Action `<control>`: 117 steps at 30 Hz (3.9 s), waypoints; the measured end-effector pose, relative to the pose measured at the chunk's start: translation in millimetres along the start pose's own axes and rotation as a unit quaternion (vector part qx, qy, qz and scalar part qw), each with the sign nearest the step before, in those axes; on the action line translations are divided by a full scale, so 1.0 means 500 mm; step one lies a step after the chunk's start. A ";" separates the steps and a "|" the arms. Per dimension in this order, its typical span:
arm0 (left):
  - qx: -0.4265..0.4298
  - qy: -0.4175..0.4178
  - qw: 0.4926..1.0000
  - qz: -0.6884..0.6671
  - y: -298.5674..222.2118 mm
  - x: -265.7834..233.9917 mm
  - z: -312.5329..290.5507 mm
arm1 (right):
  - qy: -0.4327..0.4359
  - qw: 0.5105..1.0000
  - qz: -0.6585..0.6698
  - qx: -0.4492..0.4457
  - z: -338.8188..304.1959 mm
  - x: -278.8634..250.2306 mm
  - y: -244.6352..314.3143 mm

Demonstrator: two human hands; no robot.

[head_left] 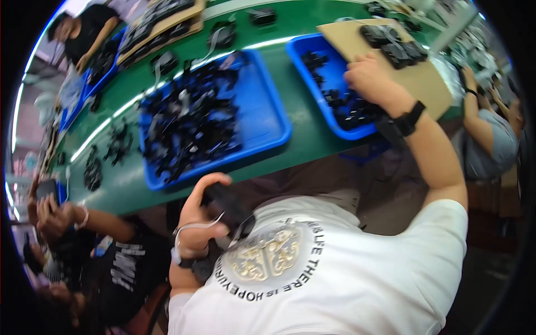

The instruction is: Assembling small electronic components by inserting a wire connector into a plastic housing.

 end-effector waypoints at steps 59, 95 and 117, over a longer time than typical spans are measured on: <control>-0.025 -0.026 0.943 -0.331 -0.028 -0.029 0.053 | -0.275 0.734 0.621 -0.013 0.113 -0.200 0.397; -0.021 0.010 0.946 -0.323 -0.008 -0.032 0.037 | -0.011 0.668 0.739 0.081 0.092 -0.187 0.412; 0.031 -0.025 0.985 -0.168 -0.013 -0.008 0.027 | -0.109 0.650 0.751 0.038 0.060 -0.173 0.409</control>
Point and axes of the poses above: each hand's wrist, its own z-axis towards the middle knuckle, its own x-axis out of the palm, y = z × x, the point moved 2 cm from there along z, towards the middle knuckle, and after that the axes turned 2 degrees about -x, right-handed, at the moved point
